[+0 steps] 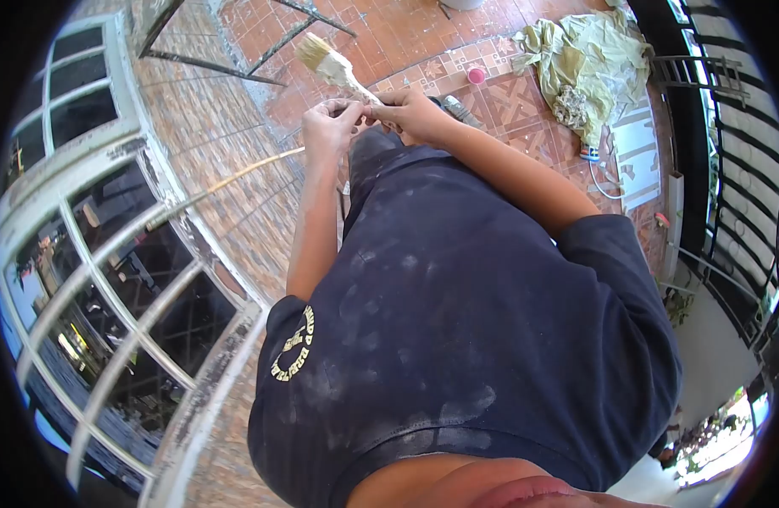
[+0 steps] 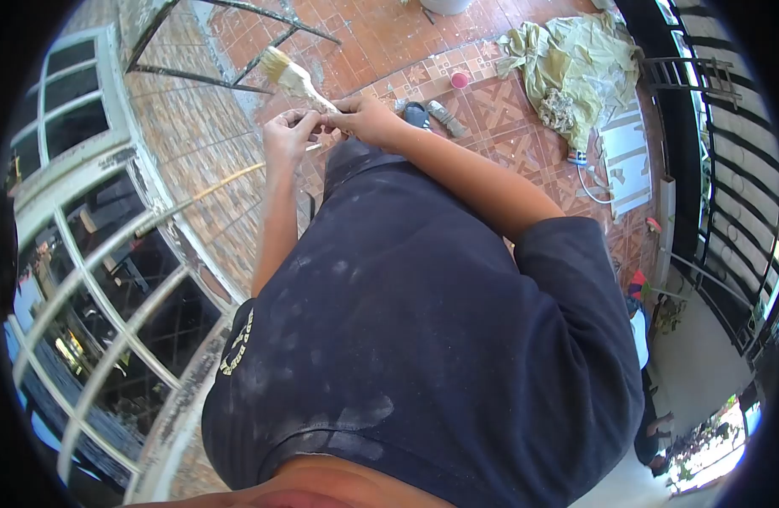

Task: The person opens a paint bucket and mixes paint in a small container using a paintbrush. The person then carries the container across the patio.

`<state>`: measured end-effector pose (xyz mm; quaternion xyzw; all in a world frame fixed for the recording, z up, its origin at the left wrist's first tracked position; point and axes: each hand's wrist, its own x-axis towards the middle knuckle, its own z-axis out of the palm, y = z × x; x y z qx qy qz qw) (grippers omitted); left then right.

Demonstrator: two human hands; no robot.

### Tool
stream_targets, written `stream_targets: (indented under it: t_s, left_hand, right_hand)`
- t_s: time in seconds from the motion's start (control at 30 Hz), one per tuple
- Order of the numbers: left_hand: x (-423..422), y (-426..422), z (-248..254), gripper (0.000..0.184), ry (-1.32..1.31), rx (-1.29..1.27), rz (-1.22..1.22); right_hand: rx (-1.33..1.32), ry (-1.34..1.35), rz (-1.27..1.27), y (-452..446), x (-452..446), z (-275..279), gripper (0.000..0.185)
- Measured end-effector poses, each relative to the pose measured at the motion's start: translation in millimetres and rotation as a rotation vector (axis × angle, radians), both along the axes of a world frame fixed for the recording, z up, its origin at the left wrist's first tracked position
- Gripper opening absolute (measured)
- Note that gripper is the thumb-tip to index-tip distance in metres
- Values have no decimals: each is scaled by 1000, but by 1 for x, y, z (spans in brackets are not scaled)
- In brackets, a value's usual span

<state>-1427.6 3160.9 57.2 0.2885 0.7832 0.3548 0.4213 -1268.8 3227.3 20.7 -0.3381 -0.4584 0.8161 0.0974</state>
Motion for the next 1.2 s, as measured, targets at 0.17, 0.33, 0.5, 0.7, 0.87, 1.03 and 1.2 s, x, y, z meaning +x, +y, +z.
stream_targets:
  t_s: [0.17, 0.33, 0.5, 0.7, 0.87, 1.03, 1.2]
  left_hand:
    - [-50, 72, -39, 20, -260, 76, 127]
    - [-105, 134, -83, 26, -470, -82, 68]
    - [-154, 242, -98, 30, -313, -218, -166]
    - [-181, 357, -163, 21, -126, -276, -156]
    - [-163, 450, -306, 18, -238, -319, -196]
    - [-136, 529, -456, 19, -236, -382, -114]
    - [-92, 595, -591, 26, -208, -487, -682]
  right_hand:
    - [-45, -48, -100, 78, -29, -29, 30]
    - [-239, -398, -291, 162, -5, -65, 34]
    - [-501, -298, -564, 223, 54, -133, 28]
    - [-725, -281, -729, 282, 112, -240, 17]
    - [-834, -250, -877, 309, 137, -435, 20]
    - [-1002, -451, -1045, 325, 130, -608, 16]
    - [-924, -674, -971, 323, 144, -752, 11]
